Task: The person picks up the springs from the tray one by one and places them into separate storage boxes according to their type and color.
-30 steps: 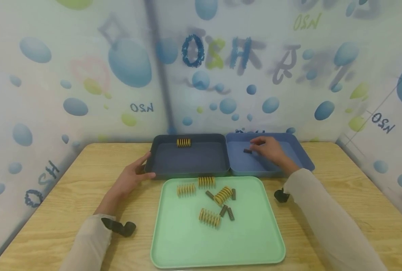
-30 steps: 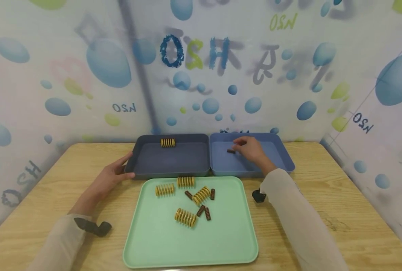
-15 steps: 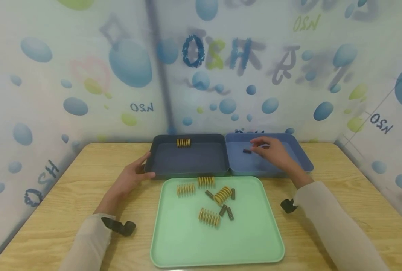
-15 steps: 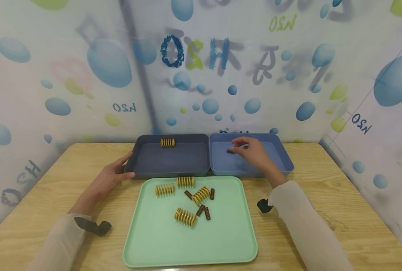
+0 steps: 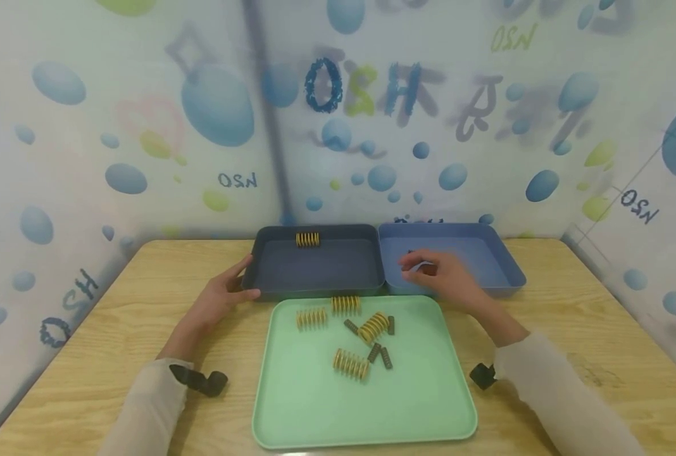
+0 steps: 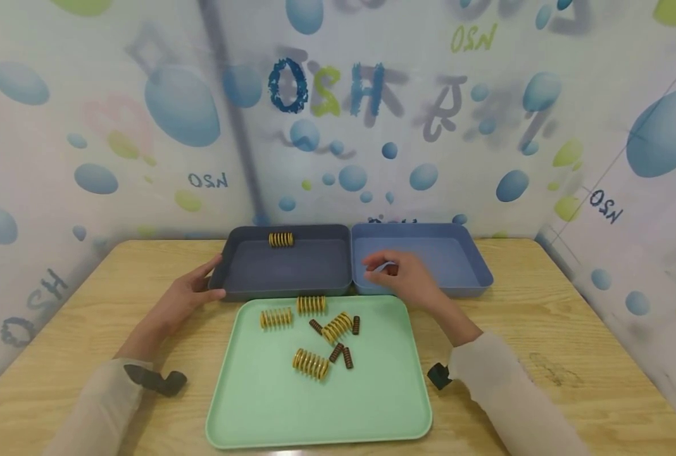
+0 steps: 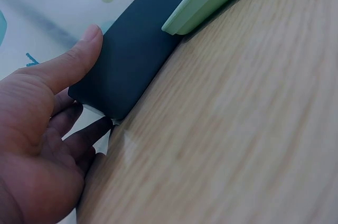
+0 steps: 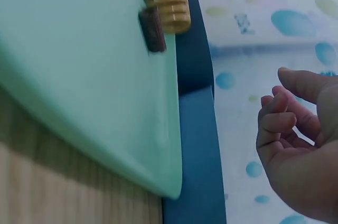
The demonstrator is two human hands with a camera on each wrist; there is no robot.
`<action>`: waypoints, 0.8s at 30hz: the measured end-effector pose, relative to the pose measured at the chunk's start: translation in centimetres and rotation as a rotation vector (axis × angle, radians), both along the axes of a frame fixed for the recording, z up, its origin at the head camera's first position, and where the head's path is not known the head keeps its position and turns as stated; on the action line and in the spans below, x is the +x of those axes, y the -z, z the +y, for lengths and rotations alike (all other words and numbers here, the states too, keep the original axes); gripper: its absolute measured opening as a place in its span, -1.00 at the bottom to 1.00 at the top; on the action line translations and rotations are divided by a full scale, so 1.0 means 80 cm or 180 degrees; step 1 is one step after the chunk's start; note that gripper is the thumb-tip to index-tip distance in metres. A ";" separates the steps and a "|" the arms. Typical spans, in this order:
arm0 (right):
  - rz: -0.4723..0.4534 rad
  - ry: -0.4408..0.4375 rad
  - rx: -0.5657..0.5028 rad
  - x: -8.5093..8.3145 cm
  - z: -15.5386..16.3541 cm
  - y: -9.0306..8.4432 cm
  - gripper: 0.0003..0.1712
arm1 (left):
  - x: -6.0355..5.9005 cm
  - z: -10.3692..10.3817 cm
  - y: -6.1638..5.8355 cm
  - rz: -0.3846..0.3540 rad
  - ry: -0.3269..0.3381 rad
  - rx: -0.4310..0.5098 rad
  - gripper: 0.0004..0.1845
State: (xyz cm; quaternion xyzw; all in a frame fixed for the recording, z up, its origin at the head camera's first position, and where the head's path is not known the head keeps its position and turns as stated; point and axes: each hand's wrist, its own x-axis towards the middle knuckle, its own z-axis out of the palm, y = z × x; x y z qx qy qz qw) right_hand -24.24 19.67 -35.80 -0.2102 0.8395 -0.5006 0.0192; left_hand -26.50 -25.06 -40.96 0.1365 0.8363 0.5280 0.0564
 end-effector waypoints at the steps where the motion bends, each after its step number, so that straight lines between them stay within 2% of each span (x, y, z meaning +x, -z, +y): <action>1: 0.0028 -0.0065 -0.0020 0.004 -0.003 0.000 -0.62 | 0.000 0.000 0.000 -0.0004 -0.0002 0.0011 -0.13; 9: -0.0110 -0.0535 0.0102 0.026 -0.019 0.006 -0.62 | -0.001 0.001 -0.002 0.0008 -0.0002 -0.0016 -0.13; 18: -0.0196 -0.0990 0.0402 0.026 -0.028 0.011 -0.63 | -0.002 -0.001 -0.004 0.0004 -0.0015 -0.0014 -0.13; 24: -0.0368 -0.1128 0.0318 0.026 -0.030 0.021 -0.61 | 0.001 -0.002 -0.002 -0.0052 -0.0025 -0.0005 -0.13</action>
